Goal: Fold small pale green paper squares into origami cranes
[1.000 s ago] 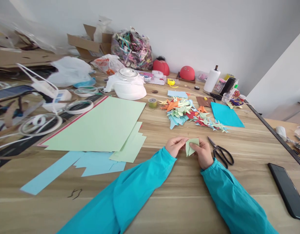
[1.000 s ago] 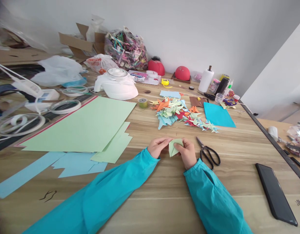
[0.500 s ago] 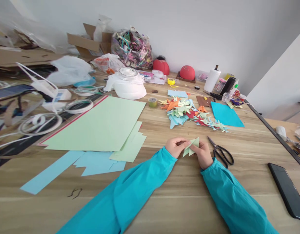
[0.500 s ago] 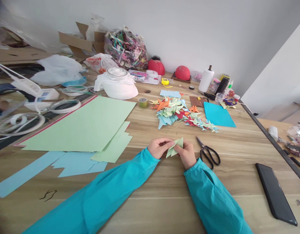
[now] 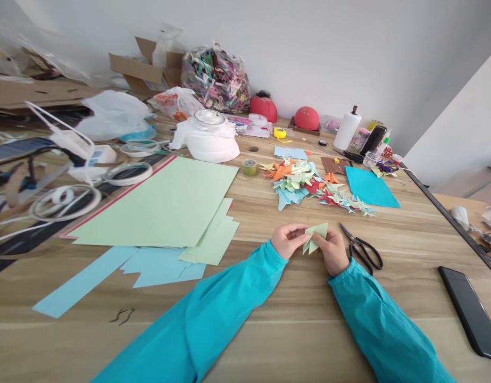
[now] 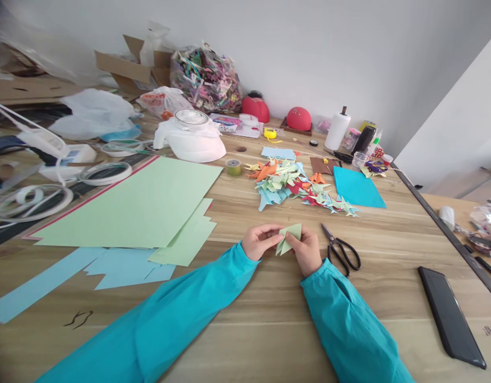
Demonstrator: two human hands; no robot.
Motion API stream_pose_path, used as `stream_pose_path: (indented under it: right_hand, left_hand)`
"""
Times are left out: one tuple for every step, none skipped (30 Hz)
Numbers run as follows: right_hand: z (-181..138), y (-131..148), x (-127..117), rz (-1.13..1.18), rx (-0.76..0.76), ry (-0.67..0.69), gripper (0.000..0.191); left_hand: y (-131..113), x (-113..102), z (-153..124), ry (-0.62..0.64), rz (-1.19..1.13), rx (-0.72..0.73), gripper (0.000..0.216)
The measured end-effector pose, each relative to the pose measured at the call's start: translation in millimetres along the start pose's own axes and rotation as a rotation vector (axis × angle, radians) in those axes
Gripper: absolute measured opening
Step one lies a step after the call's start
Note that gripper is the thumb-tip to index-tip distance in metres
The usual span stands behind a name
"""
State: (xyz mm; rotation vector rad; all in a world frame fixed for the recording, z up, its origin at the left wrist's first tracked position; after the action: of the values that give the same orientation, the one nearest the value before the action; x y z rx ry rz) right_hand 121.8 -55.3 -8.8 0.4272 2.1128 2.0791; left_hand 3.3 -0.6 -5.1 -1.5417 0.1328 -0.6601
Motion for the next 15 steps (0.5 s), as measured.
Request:
stream_pose_path:
  right_hand:
    - [0.1,-0.2,0.1,-0.004,-0.006,-0.001,0.019]
    - [0.1,-0.4,0.2,-0.008,-0.010,-0.001,0.019]
    - [0.2,-0.5,0.3,-0.011,-0.014,-0.002,0.019]
    - [0.2,-0.6,0.3,-0.012,-0.015,-0.002,0.018]
    - [0.1,-0.7,0.3,-0.009,-0.016,-0.001,0.017]
    - [0.0,-0.7,0.2,-0.003,-0.015,0.000,0.017]
    - [-0.2,-0.6,0.1,0.009,-0.012,0.002,0.016]
    - [-0.4,-0.4,-0.1,0.024,-0.008,0.003,0.015]
    - [-0.7,-0.1,-0.4,0.041,-0.002,0.007,0.014]
    - [-1.0,0.2,-0.5,0.058,0.006,0.013,0.013]
    - [-1.4,0.6,-0.5,0.072,0.013,0.020,0.013]
    - [-1.7,1.1,-0.3,0.083,0.017,0.028,0.014]
    - [-2.0,1.7,0.0,0.088,0.018,0.035,0.016]
    - [-2.2,2.3,0.5,0.086,0.016,0.037,0.018]
    - [-2.4,2.8,1.0,0.079,0.014,0.033,0.019]
  left_hand:
    - [1.6,-0.6,0.6,0.000,0.009,0.015,0.034]
    - [3.0,-1.2,1.2,0.000,0.019,0.029,0.033]
    - [4.1,-1.7,1.5,-0.001,0.029,0.038,0.032]
    - [4.8,-2.0,1.7,-0.002,0.038,0.044,0.031]
    - [5.1,-2.2,1.8,-0.003,0.047,0.049,0.030]
    - [5.2,-2.3,1.7,-0.006,0.053,0.052,0.029]
    - [5.0,-2.3,1.6,-0.004,0.058,0.052,0.029]
    - [4.6,-2.1,1.6,-0.002,0.060,0.050,0.029]
    - [4.2,-2.0,1.6,-0.004,0.059,0.047,0.028]
    - [3.8,-1.9,1.7,-0.009,0.056,0.043,0.028]
    - [3.6,-1.9,2.0,-0.021,0.053,0.040,0.027]
    - [3.3,-2.1,2.3,-0.039,0.052,0.040,0.026]
    - [3.2,-2.2,2.7,-0.062,0.055,0.044,0.025]
    - [3.0,-2.4,3.0,-0.085,0.062,0.050,0.024]
    - [2.8,-2.5,3.2,-0.101,0.071,0.058,0.023]
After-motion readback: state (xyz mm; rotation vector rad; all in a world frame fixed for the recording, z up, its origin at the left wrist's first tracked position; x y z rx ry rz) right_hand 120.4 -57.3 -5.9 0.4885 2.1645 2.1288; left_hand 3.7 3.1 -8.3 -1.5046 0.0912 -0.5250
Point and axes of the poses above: each hand's wrist, its own z-axis towards the middle knuckle, its own x-axis out of the palm, y = z × x, the point moved 1 cm from there along z, towards the middle knuckle, and after that the axes turned 5 degrees about x, right-handed, at the moved point
